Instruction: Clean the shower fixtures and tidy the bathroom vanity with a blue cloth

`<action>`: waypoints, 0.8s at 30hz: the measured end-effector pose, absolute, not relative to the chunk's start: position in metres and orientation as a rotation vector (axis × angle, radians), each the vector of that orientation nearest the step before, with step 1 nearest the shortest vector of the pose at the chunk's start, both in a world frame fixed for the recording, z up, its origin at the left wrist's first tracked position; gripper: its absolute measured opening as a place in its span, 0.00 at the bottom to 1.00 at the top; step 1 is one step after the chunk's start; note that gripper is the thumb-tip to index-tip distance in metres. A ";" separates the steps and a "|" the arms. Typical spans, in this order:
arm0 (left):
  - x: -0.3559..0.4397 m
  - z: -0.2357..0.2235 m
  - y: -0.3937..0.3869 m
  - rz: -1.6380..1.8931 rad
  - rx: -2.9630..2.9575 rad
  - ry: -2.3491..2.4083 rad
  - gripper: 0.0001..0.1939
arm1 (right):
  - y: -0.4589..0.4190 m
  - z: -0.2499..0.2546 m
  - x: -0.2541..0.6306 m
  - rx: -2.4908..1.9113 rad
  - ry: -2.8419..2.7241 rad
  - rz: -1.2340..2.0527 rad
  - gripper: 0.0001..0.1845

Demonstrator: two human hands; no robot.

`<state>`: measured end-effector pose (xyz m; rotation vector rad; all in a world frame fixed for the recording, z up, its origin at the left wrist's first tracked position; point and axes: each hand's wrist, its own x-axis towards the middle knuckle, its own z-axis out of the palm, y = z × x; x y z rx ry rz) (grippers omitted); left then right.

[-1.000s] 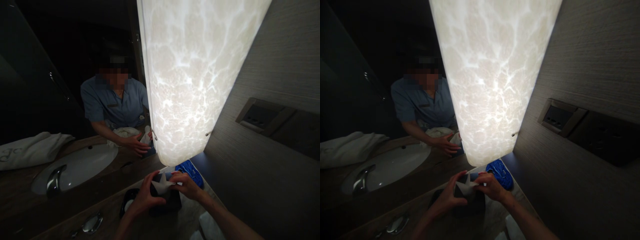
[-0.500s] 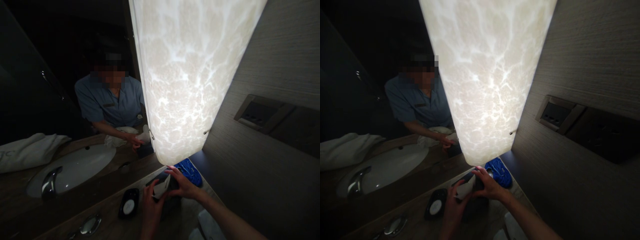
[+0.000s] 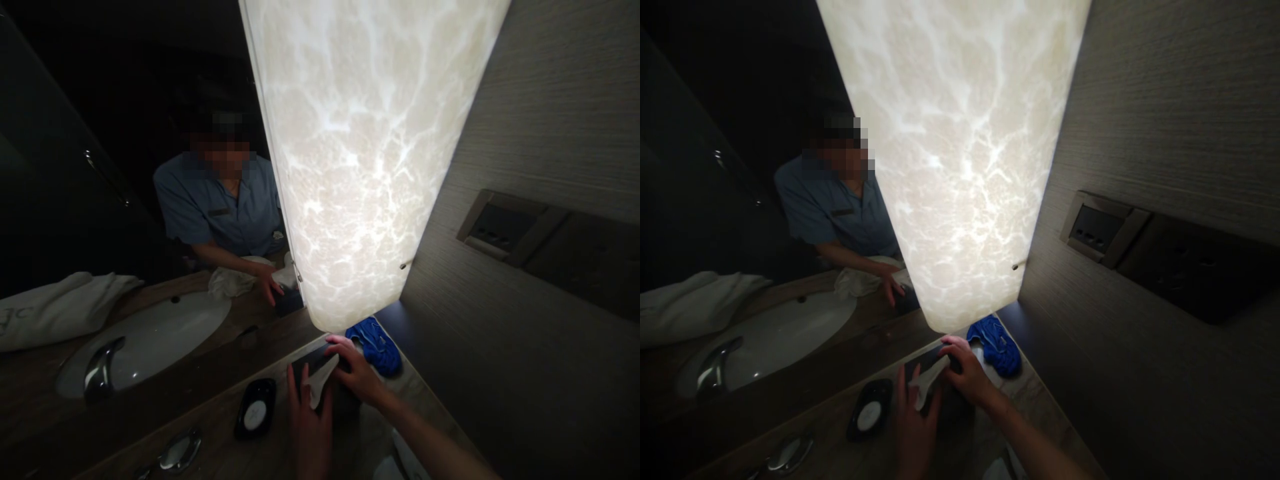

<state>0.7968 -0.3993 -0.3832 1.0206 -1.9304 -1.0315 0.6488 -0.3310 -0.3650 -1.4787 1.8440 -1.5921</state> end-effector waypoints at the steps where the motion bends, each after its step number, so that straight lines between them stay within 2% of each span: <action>1: 0.796 -0.380 -0.409 -1.138 0.921 -1.992 0.34 | -0.328 -0.375 0.659 -1.346 1.980 -1.677 0.15; 4: 0.793 -0.356 -0.450 -1.441 0.589 -2.254 0.27 | -0.315 -0.399 0.685 -1.026 2.401 -1.794 0.22; 8: 0.791 -0.334 -0.470 -1.306 0.531 -2.394 0.06 | -0.308 -0.408 0.688 -1.304 2.490 -1.743 0.28; 10: 0.792 -0.336 -0.460 -1.180 0.598 -2.325 0.09 | -0.311 -0.410 0.689 -1.401 2.468 -1.744 0.28; 12: 0.796 -0.341 -0.444 -1.055 0.647 -2.236 0.13 | -0.316 -0.415 0.698 -1.292 2.564 -1.772 0.29; 15: 0.805 -0.345 -0.426 -0.914 0.680 -2.179 0.07 | -0.319 -0.422 0.719 -1.064 2.711 -1.836 0.33; 17: 0.813 -0.341 -0.421 -0.891 0.701 -2.178 0.06 | -0.315 -0.415 0.724 -1.091 2.659 -1.892 0.35; 19: 0.821 -0.333 -0.422 -0.901 0.731 -2.214 0.05 | -0.307 -0.395 0.714 -1.257 2.458 -1.922 0.29; 22: 0.832 -0.317 -0.429 -1.019 0.757 -2.286 0.09 | -0.297 -0.353 0.680 -1.434 2.032 -1.792 0.05; 24: 0.836 -0.307 -0.434 -1.214 0.781 -2.240 0.13 | -0.296 -0.328 0.659 -1.361 1.809 -1.713 0.05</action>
